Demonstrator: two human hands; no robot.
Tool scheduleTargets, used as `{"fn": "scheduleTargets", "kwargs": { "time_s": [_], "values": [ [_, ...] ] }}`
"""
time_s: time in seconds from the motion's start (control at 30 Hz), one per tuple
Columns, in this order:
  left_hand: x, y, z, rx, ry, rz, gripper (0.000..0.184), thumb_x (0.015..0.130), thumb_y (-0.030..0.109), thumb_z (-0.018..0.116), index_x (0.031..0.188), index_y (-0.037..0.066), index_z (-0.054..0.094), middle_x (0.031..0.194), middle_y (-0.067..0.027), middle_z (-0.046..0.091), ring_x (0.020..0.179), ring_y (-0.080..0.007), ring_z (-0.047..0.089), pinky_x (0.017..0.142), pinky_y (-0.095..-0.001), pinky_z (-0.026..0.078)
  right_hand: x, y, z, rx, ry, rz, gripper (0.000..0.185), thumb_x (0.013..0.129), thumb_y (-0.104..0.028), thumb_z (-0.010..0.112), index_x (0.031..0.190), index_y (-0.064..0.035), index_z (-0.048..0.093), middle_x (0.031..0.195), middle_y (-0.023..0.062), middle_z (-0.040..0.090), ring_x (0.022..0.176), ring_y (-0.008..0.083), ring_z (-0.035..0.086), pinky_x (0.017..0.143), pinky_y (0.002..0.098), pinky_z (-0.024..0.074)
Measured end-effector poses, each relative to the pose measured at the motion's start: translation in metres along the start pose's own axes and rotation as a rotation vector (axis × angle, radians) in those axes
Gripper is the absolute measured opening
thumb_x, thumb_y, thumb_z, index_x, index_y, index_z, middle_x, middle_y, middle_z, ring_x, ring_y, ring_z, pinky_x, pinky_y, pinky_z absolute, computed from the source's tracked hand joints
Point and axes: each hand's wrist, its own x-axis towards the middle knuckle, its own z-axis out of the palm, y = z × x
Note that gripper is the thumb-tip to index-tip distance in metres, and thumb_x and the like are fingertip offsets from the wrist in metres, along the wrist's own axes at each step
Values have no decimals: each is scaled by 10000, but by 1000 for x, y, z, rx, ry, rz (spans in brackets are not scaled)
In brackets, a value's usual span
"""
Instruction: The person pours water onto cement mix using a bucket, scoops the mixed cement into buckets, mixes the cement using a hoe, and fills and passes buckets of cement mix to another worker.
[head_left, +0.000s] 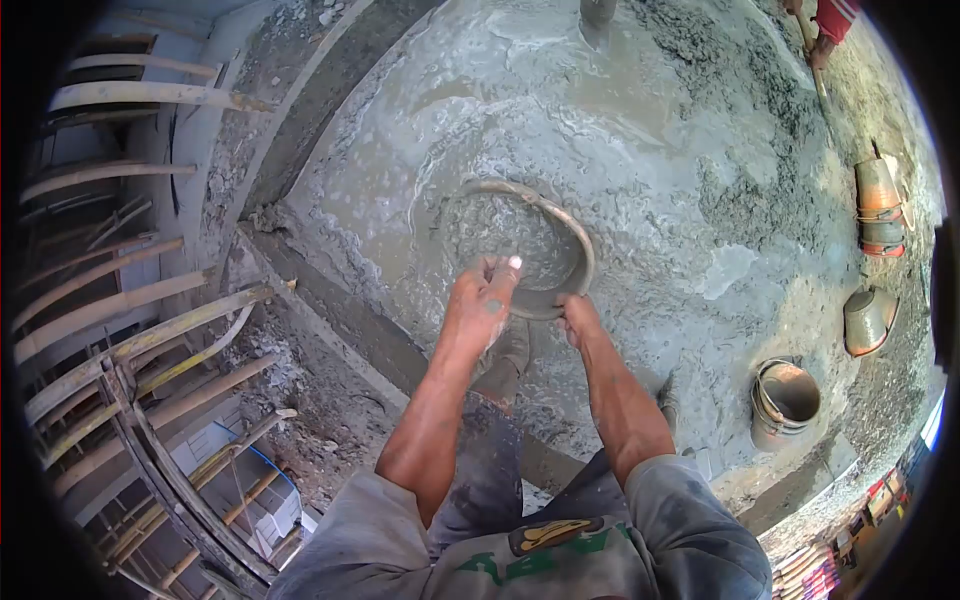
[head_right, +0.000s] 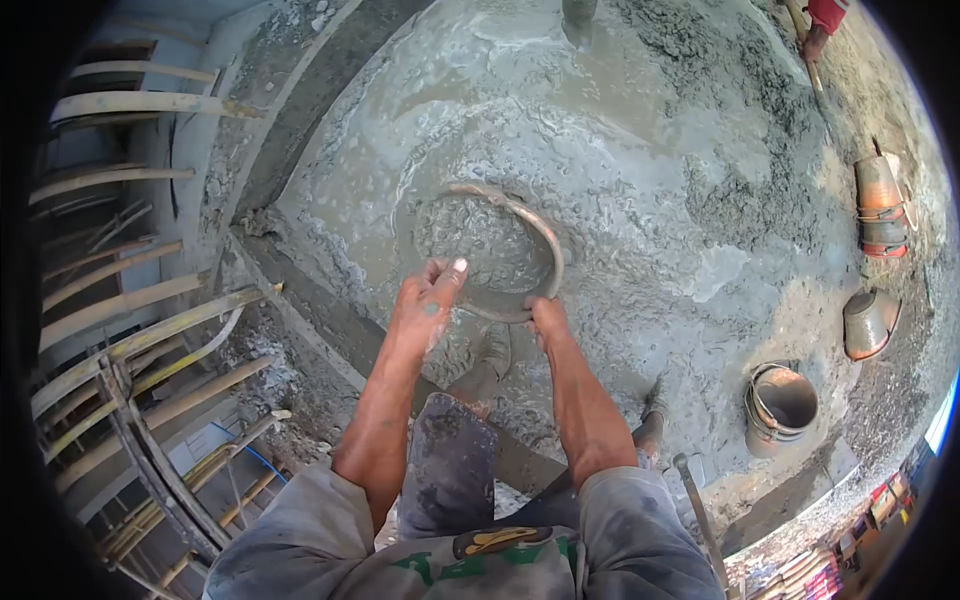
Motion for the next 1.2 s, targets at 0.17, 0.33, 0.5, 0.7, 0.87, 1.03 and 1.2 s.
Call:
{"fn": "scheduleTargets", "kwargs": {
  "time_s": [0.17, 0.33, 0.5, 0.7, 0.87, 1.03, 1.2],
  "values": [
    [-96, 70, -125, -130, 223, -15, 356, 859, 355, 595, 911, 2, 577, 712, 18, 505, 661, -73, 434, 596, -237, 363, -142, -62, 80, -296, -103, -142, 303, 758, -104, 567, 1024, 41, 568, 829, 110, 612, 609, 183, 582, 468, 293, 475],
    [-226, 145, -274, -179, 526, 107, 406, 833, 410, 630, 910, 20, 553, 679, 22, 478, 608, -74, 412, 528, -246, 338, -312, -120, 171, -701, -404, -319, 313, 761, -111, 561, 1023, 55, 522, 778, 129, 602, 559, 179, 579, 455, 287, 483],
    [-357, 210, -384, -84, 755, 168, 422, 823, 452, 626, 876, 43, 535, 624, 28, 453, 509, -39, 370, 441, -211, 276, -487, -159, 254, -685, -744, -451, 366, 774, -63, 579, 1094, 49, 442, 802, 136, 591, 548, 187, 589, 455, 291, 494],
    [-487, 245, -478, -264, 999, 81, 404, 841, 498, 576, 695, 154, 421, 580, 43, 395, 408, -8, 241, 358, -178, 157, -630, -173, 343, -922, -1116, -433, 401, 825, -143, 580, 1125, 75, 426, 926, 164, 565, 806, 201, 603, 665, 299, 535],
    [-531, 229, -548, -151, 1167, 61, 489, 791, 623, 551, 659, 163, 454, 526, 70, 374, 379, -24, 264, 353, -197, 147, -673, -159, 383, -953, -1415, -370, 392, 823, -207, 590, 1082, 74, 503, 947, 172, 572, 827, 203, 598, 750, 321, 508],
    [-589, 112, -622, -184, 1468, -32, 481, 822, 574, 543, 873, 101, 613, 628, 52, 418, 529, -74, 364, 499, -225, 275, -603, -159, 335, -1148, -1255, -1096, 473, 746, -213, 554, 1157, 22, 546, 1064, 233, 602, 1041, 359, 558, 915, 382, 433],
    [-551, 149, -519, 652, 1963, -386, 519, 861, 496, 507, 1061, 27, 607, 957, -98, 577, 842, -215, 553, 755, -326, 415, -349, -136, 169, -1308, -442, -742, 478, 767, -232, 514, 1178, 12, 509, 1125, 213, 578, 1057, 350, 549, 875, 425, 452]
  ]
}}
